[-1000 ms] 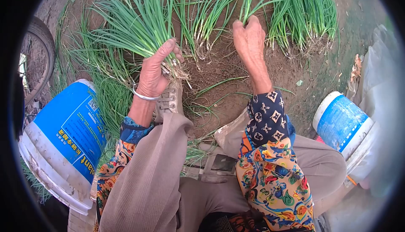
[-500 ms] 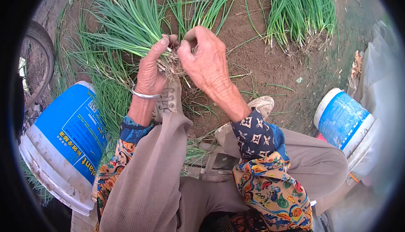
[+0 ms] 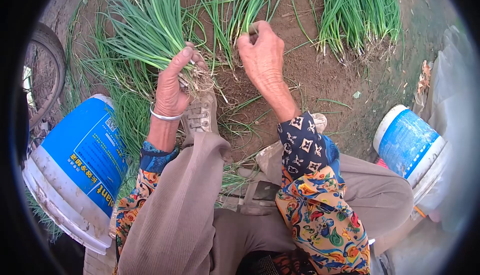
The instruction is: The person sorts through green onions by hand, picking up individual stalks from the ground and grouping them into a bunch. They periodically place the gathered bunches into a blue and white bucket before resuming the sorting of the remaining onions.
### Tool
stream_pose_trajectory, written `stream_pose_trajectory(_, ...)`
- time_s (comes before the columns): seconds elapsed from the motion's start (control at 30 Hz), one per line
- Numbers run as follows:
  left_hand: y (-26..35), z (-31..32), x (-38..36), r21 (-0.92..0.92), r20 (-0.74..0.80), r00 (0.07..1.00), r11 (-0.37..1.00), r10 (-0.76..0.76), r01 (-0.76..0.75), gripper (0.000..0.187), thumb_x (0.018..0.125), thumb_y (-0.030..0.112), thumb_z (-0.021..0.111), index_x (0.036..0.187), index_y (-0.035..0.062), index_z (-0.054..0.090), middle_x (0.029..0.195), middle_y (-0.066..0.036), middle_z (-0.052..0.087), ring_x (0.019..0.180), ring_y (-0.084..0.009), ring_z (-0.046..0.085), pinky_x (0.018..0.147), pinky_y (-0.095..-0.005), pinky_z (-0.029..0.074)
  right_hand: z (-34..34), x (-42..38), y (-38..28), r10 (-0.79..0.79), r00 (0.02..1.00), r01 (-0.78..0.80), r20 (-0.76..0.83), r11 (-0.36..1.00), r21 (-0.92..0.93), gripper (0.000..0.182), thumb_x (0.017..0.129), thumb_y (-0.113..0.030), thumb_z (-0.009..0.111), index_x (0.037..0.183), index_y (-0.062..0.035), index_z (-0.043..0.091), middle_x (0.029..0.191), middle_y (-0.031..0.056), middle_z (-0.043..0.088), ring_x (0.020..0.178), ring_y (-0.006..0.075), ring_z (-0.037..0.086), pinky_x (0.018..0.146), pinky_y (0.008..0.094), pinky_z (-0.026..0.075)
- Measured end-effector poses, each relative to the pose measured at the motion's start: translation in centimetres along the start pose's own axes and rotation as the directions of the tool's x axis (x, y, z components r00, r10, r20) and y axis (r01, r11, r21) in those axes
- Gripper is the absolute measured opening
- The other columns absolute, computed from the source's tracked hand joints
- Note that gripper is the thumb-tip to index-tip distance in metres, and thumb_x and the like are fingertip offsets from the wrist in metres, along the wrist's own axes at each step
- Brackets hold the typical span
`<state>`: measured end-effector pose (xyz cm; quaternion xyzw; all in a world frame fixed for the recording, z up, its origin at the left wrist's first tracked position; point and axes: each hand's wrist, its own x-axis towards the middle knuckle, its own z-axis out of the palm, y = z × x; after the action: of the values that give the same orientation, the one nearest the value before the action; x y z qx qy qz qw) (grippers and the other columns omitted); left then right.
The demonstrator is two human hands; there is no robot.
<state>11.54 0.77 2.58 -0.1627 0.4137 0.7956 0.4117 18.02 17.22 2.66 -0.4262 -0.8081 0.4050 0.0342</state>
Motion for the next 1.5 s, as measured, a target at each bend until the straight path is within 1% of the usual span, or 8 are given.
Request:
stream_pose_trajectory(0.17, 0.1, 0.5, -0.3, 0.036, -0.025, 1.0, 0.999, 0.0, 0.001, 0.025, 0.084, 0.01, 0.067, 0.105, 0.0014, 0.056, 0.083, -0.005, 0.06, 0.077, -0.0139, 0.058, 0.07, -0.0291, 0.051, 1.4, 1.2, 0.6, -0.04, 0.986, 0.09, 0.159, 0.942, -0.322, 0.022, 0.077, -0.017, 0.062, 0.085, 0.0028, 0.061, 0.076, 0.0202, 0.066, 0.074, 0.0338, 0.067, 0.07, 0.0422, 0.051)
stream_pose_trajectory(0.27, 0.1, -0.1, -0.2, 0.081, -0.003, 1.0, 0.996, 0.021, -0.021, 0.025, 0.084, 0.012, 0.067, 0.104, 0.0008, 0.057, 0.082, -0.005, 0.061, 0.076, -0.0148, 0.059, 0.069, -0.0296, 0.051, 0.0, 1.5, 1.2, 0.033, 0.976, -0.007, 0.216, 0.993, -0.119, 0.023, 0.076, -0.018, 0.064, 0.084, 0.003, 0.061, 0.076, 0.0203, 0.066, 0.074, 0.033, 0.067, 0.07, 0.0409, 0.051)
stream_pose_trajectory(0.4, 0.0, -0.2, -0.1, 0.088, -0.015, 0.999, 0.995, 0.037, -0.035, 0.026, 0.083, 0.012, 0.068, 0.104, 0.0003, 0.057, 0.081, -0.005, 0.061, 0.075, -0.0157, 0.059, 0.069, -0.0303, 0.051, -3.1, 2.1, 3.5, 0.24, 0.906, -0.362, 0.349, 0.867, 0.342, 0.014, 0.076, -0.01, 0.065, 0.089, -0.0054, 0.061, 0.068, 0.0013, 0.058, 0.055, 0.008, 0.051, 0.049, 0.025, 0.043)
stream_pose_trajectory(0.57, -0.4, -0.1, 0.1, 0.067, -0.031, 0.999, 0.997, 0.037, -0.035, 0.026, 0.084, 0.012, 0.068, 0.104, -0.0002, 0.057, 0.081, -0.006, 0.061, 0.076, -0.0158, 0.059, 0.07, -0.0304, 0.051, -4.9, 1.9, 4.1, 0.147, 0.933, -0.342, 0.327, 0.642, 0.686, 0.016, 0.082, -0.011, 0.066, 0.095, -0.0037, 0.06, 0.069, 0.0006, 0.059, 0.055, 0.0053, 0.052, 0.047, 0.02, 0.043)
stream_pose_trajectory(0.73, -0.3, 0.0, 0.1, 0.064, -0.028, 0.999, 0.998, 0.022, -0.021, 0.027, 0.083, 0.012, 0.068, 0.105, -0.0006, 0.057, 0.082, -0.006, 0.061, 0.076, -0.0159, 0.059, 0.07, -0.0303, 0.051, -3.0, 1.2, 2.0, 0.183, 0.926, -0.263, 0.329, 0.94, 0.216, 0.025, 0.08, -0.02, 0.07, 0.092, -0.0001, 0.063, 0.073, 0.0083, 0.064, 0.06, 0.0142, 0.06, 0.055, 0.0295, 0.049)
stream_pose_trajectory(0.8, -0.2, 0.0, -0.1, 0.076, -0.032, 0.999, 0.997, 0.013, -0.011, 0.029, 0.083, 0.013, 0.068, 0.105, -0.0007, 0.057, 0.082, -0.006, 0.061, 0.076, -0.0159, 0.059, 0.069, -0.0302, 0.051, -1.6, 0.9, 2.4, -0.045, 0.973, 0.102, 0.225, 0.964, -0.246, 0.025, 0.078, -0.02, 0.069, 0.088, 0.003, 0.065, 0.076, 0.0188, 0.066, 0.071, 0.0291, 0.065, 0.068, 0.0398, 0.051)
stream_pose_trajectory(1.17, -0.2, 0.0, -0.1, 0.07, -0.04, 0.999, 0.998, 0.002, 0.001, 0.028, 0.083, 0.014, 0.069, 0.105, -0.0001, 0.057, 0.082, -0.005, 0.061, 0.076, -0.0157, 0.059, 0.07, -0.0301, 0.051, -3.3, 1.1, 2.7, 0.057, 0.993, -0.064, 0.099, 0.996, 0.063, 0.022, 0.075, -0.019, 0.061, 0.087, -0.0009, 0.065, 0.078, 0.0182, 0.066, 0.072, 0.0268, 0.065, 0.071, 0.0383, 0.05)
stream_pose_trajectory(1.5, -0.2, 0.1, -0.1, 0.086, -0.032, 0.999, 0.996, -0.001, 0.004, 0.028, 0.083, 0.014, 0.069, 0.105, 0.0006, 0.058, 0.082, -0.005, 0.061, 0.077, -0.0153, 0.059, 0.069, -0.029, 0.051, 1.1, 2.0, 1.3, 0.079, 0.983, -0.019, 0.166, 0.942, -0.335, 0.028, 0.073, -0.023, 0.066, 0.087, 0.001, 0.065, 0.084, 0.0241, 0.066, 0.083, 0.0382, 0.065, 0.076, 0.0465, 0.05)
